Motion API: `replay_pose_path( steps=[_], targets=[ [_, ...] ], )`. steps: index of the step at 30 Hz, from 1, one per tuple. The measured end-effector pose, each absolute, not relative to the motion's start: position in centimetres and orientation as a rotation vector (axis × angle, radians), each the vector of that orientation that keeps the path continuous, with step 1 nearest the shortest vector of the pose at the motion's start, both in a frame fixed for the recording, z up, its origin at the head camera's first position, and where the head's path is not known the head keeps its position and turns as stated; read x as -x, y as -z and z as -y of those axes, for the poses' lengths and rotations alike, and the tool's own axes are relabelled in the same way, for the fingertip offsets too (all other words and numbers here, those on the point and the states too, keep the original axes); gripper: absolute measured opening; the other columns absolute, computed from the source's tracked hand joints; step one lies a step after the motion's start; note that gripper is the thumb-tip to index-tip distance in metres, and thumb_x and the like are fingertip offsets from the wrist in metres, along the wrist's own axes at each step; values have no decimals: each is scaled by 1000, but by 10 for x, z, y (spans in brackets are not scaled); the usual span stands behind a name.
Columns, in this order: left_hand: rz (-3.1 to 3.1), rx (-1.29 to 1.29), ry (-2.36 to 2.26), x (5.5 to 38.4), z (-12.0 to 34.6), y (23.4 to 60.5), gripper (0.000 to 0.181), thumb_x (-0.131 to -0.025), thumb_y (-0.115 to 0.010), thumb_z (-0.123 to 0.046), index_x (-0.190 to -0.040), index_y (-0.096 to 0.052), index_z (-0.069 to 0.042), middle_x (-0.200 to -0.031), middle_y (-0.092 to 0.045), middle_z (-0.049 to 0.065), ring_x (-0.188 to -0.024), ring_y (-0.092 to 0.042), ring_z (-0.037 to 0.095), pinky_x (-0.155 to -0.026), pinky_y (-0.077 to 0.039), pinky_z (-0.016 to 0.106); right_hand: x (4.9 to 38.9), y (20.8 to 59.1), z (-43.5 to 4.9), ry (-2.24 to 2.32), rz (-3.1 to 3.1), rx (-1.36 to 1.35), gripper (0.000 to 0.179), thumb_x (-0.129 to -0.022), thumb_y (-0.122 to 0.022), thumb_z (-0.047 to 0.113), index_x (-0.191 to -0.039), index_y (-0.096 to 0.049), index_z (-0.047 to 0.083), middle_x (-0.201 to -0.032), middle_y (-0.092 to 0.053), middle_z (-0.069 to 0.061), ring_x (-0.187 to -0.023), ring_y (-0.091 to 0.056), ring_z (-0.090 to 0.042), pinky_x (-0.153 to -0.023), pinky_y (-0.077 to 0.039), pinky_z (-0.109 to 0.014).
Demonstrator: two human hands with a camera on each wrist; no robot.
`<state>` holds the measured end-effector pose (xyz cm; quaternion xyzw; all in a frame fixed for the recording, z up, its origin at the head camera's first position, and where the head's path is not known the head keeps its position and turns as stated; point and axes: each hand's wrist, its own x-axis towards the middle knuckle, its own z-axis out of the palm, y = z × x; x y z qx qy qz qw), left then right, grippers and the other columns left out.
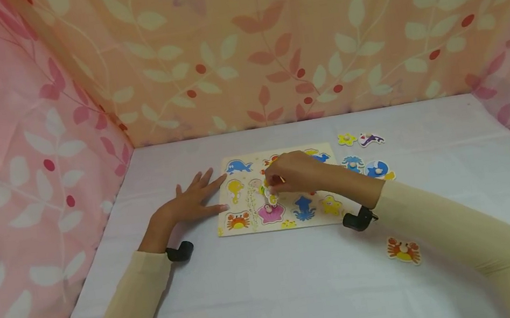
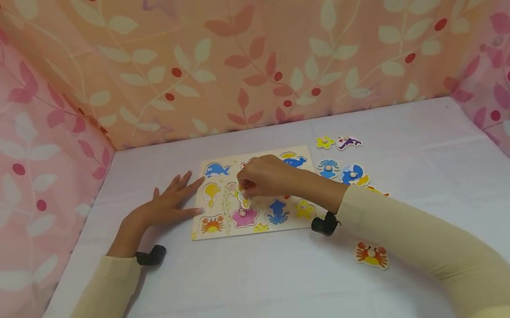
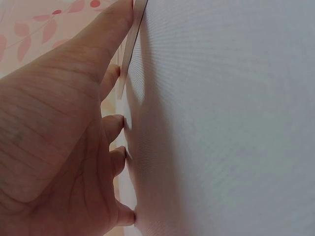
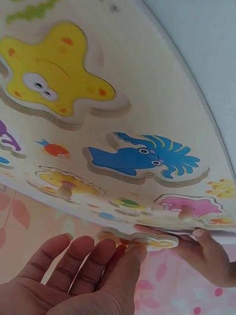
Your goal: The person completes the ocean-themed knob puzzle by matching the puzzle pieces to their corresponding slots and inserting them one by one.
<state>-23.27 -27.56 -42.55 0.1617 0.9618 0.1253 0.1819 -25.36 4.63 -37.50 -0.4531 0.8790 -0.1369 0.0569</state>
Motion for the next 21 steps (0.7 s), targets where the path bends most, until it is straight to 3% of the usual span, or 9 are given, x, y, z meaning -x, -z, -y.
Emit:
replay_pose_path(
  steps=[11,21],
  targets=[
    [-2725,-494,-330,232,274,428,94,-86,-55,-78,-162,-11,-45,-171,4,4,-155,9,37,-108,5,81,261,374,-4,405,-2625,1370,10,-92,-78,28,-97,-76,18,-78,-64,8,-76,-56,-12,-72,-49,-27],
    [-2709,-527,-339,231,272,429,93,-87,-54,-78,-162,-11,-44,-171,5,6,-155,9,38,-107,5,81,270,379,20,349,-2626,1401,11,-93,-76,28,-91,-74,18,-77,-63,7,-74,-55,-12,-66,-45,-26]
  ],
)
